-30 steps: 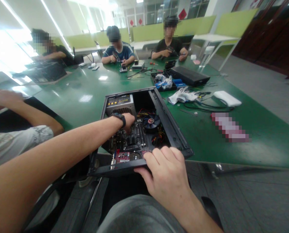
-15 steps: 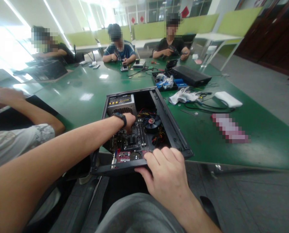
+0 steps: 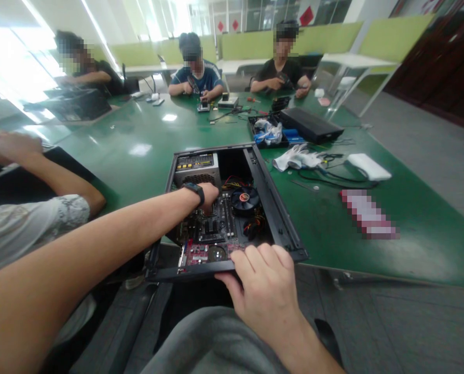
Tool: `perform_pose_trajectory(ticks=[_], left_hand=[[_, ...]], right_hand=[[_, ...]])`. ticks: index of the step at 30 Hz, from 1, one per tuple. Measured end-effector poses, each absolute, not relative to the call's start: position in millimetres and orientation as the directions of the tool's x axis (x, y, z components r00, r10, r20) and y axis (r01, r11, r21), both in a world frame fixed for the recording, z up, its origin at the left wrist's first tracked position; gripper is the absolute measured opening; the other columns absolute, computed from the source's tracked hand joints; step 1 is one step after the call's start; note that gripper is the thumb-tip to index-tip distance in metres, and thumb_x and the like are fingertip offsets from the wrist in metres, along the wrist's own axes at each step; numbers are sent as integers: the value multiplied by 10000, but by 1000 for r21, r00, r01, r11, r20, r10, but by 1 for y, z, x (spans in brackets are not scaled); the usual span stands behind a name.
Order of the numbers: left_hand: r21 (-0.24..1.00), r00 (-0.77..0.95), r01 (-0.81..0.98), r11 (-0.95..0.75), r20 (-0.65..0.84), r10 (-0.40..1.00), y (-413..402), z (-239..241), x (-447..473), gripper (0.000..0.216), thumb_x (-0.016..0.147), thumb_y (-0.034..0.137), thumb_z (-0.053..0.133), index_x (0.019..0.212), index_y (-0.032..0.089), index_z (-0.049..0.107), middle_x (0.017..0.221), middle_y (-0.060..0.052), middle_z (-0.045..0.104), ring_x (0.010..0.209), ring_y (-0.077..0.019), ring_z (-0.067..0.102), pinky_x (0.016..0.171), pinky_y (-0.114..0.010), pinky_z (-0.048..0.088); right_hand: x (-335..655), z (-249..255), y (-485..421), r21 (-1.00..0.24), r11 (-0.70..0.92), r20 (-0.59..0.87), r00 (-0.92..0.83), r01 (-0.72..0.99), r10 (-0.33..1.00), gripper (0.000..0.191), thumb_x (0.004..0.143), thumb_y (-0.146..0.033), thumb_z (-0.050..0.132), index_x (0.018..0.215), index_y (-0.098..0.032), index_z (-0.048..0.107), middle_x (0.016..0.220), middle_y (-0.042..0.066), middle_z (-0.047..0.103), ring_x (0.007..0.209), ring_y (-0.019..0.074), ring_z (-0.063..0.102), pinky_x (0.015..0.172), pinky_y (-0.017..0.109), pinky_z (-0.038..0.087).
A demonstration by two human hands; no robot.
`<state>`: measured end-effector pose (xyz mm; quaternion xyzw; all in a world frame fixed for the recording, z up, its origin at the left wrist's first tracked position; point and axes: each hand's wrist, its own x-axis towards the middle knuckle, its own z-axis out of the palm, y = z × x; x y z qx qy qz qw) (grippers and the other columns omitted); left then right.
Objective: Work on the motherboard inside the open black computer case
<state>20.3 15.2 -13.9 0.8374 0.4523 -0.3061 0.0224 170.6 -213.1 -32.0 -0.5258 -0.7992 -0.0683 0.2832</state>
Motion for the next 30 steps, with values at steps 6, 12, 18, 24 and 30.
perform_pose_trajectory(ticks=[6,12,18,24,30], left_hand=[[-214,399,787,-579,-539,741,17,-13,20,624,499,311,920,1075,122,771,1114,-162,745,1062,-298,690,899,-274,540],[-218,403,781,-586,-542,738,19,-14,20,656,500,324,918,1105,121,762,1135,-171,738,1069,-305,685,883,-285,546],[-225,398,775,-590,-552,733,18,-11,20,629,507,335,913,1088,142,770,1117,-149,748,1063,-286,686,873,-260,538],[-186,397,800,-571,-549,735,20,-13,20,626,484,296,921,1061,105,771,1110,-176,745,1043,-303,688,880,-293,543],[-200,410,780,-593,-553,725,24,-18,18,602,514,288,909,1074,115,771,1113,-161,746,1052,-298,686,909,-290,531]], right_hand=[[171,-33,-214,-194,441,527,-286,876,800,206,897,-422,624,883,-218,603,748,14,550,783,205,438,781,385,281],[171,-32,-213,-195,446,524,-292,873,800,205,906,-415,612,889,-210,616,750,18,552,776,199,431,779,381,276],[171,-32,-212,-187,441,529,-288,878,798,209,907,-417,618,920,-209,623,745,16,556,770,192,432,790,386,274],[172,-34,-212,-182,452,532,-299,873,792,214,904,-420,623,939,-210,621,736,15,555,758,185,428,792,383,282],[173,-35,-212,-175,466,540,-311,867,782,228,883,-416,654,964,-207,616,740,14,555,759,192,438,795,389,295]])
